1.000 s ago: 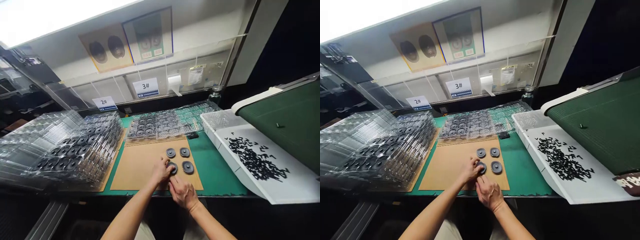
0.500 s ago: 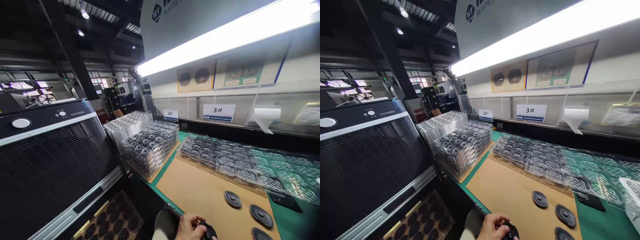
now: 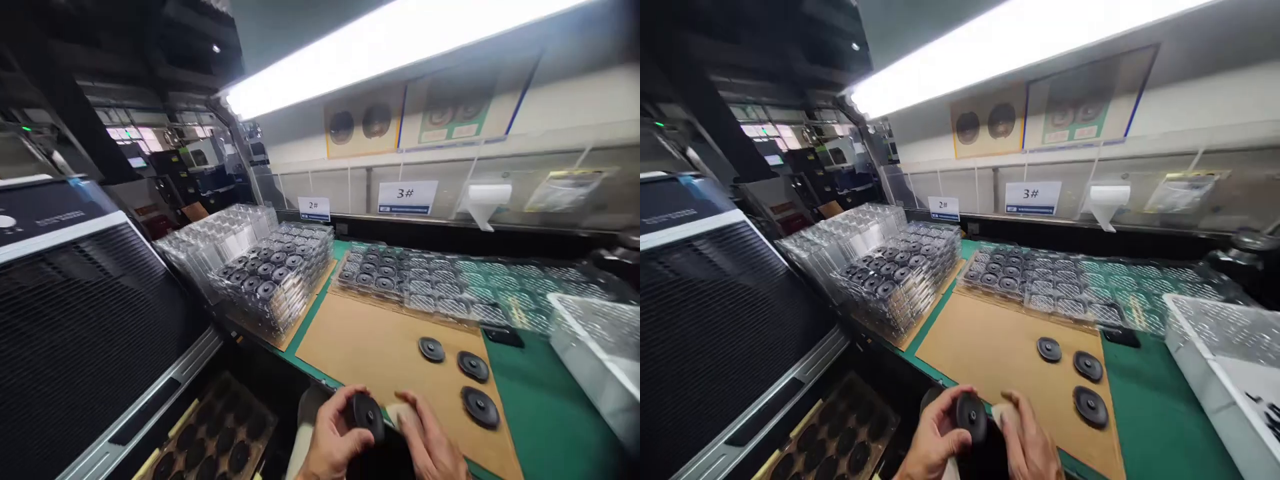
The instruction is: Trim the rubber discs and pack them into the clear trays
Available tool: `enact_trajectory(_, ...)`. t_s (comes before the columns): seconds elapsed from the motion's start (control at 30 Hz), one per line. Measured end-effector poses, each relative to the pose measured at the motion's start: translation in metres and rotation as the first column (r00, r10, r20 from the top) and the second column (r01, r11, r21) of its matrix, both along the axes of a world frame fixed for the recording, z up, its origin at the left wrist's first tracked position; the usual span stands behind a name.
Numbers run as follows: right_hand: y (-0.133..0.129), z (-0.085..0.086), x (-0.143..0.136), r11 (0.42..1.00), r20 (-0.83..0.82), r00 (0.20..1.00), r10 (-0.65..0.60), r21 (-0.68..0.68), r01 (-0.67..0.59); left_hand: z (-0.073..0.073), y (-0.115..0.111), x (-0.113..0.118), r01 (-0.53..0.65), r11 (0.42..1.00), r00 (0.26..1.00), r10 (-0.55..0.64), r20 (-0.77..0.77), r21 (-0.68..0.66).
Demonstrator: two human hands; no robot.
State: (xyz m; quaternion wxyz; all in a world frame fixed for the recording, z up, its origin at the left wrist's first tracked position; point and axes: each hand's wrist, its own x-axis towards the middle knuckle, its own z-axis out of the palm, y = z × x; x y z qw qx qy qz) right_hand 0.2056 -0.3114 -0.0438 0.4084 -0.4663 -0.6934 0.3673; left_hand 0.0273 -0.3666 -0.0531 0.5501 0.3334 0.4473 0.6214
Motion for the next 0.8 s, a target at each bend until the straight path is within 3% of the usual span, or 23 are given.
enact_trajectory(0.07, -0.001, 0.021, 0.006, 0.996, 0.012, 1.0, -0.001, 0.087, 0.0, 0.018, -0.004, 0.0, -0.008, 0.999, 1.0, 0.009, 0.01, -0.045)
enact_trajectory(0.17, -0.01, 0.051, 0.008, 0.965, 0.043, 0.988, 0.146, 0.213, -0.152, 0.039, -0.006, 0.002, -0.011, 0.997, 0.997, 0.017, 0.076, -0.078)
enact_trajectory(0.3, -0.027, 0.076, 0.006, 0.941, 0.07, 0.958, 0.278, 0.181, -0.286, 0.056, -0.009, 0.008, -0.019, 0.987, 0.974, 0.055, 0.222, -0.159)
enact_trajectory(0.37, -0.032, 0.081, 0.008, 0.93, 0.11, 0.95, 0.293, 0.198, -0.31, 0.061, -0.012, 0.011, -0.006, 0.98, 0.96, 0.062, 0.275, -0.201)
enact_trajectory(0.47, -0.032, 0.082, 0.014, 0.927, 0.196, 0.957, 0.213, 0.271, -0.261, 0.065, -0.016, 0.015, -0.013, 0.97, 0.953, 0.085, 0.292, -0.243)
enact_trajectory(0.63, -0.032, 0.08, 0.025, 0.912, 0.263, 0.91, 0.319, 0.174, -0.37, 0.067, -0.022, 0.02, 0.034, 0.932, 0.94, 0.093, 0.328, -0.36)
enact_trajectory(0.73, -0.032, 0.08, 0.031, 0.923, 0.324, 0.909, 0.261, 0.192, -0.333, 0.068, -0.026, 0.022, 0.101, 0.901, 0.934, 0.06, 0.352, -0.421)
enact_trajectory(0.8, -0.032, 0.08, 0.033, 0.913, 0.31, 0.896, 0.319, 0.152, -0.378, 0.068, -0.026, 0.023, 0.102, 0.889, 0.932, 0.072, 0.356, -0.446)
